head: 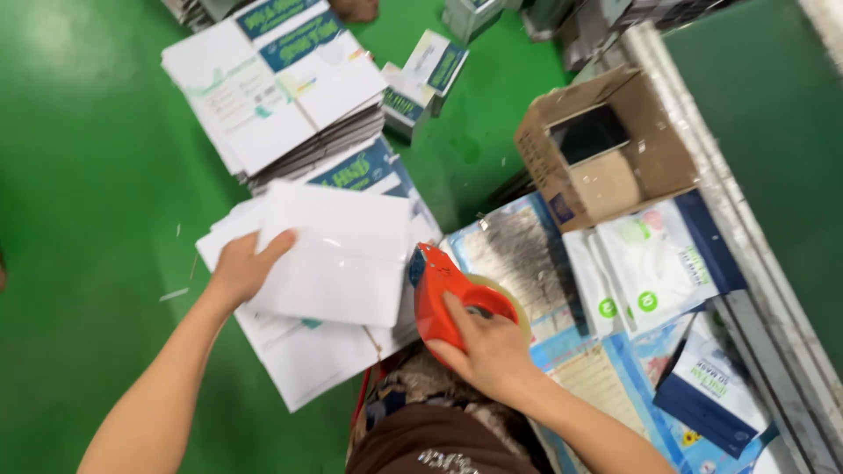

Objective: Packing face masks into plastic bags and cardboard boxes.

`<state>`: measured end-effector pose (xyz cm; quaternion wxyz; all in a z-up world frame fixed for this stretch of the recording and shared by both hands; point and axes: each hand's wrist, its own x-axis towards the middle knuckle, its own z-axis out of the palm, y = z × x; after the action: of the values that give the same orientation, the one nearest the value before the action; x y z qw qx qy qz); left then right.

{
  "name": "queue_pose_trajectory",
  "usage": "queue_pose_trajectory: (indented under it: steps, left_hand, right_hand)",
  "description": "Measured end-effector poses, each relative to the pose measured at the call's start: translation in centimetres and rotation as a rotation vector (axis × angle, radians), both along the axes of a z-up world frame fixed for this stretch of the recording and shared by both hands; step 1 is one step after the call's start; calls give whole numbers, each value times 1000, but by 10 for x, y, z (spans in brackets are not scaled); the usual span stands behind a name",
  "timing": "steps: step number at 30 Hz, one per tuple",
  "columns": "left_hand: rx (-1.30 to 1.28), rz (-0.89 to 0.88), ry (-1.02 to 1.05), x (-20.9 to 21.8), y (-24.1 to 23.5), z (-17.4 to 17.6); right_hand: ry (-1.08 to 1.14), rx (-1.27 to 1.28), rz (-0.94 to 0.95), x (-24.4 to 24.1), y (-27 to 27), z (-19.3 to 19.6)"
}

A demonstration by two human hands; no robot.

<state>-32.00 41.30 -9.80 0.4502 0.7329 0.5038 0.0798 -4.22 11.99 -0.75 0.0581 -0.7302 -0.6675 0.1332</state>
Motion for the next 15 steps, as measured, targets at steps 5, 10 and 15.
queue_pose_trajectory:
  steps: [5, 10, 15]
  left_hand:
    - [-398, 433, -363, -4, 20, -1]
    - [-617, 343, -973, 143, 94, 26]
    - [-508, 25, -1173, 307, 153, 23]
  right_hand:
    - [113, 402, -161, 46, -13, 3]
    - [-54, 359, -239, 73, -8, -37]
    - [31, 277, -249, 65, -9, -38]
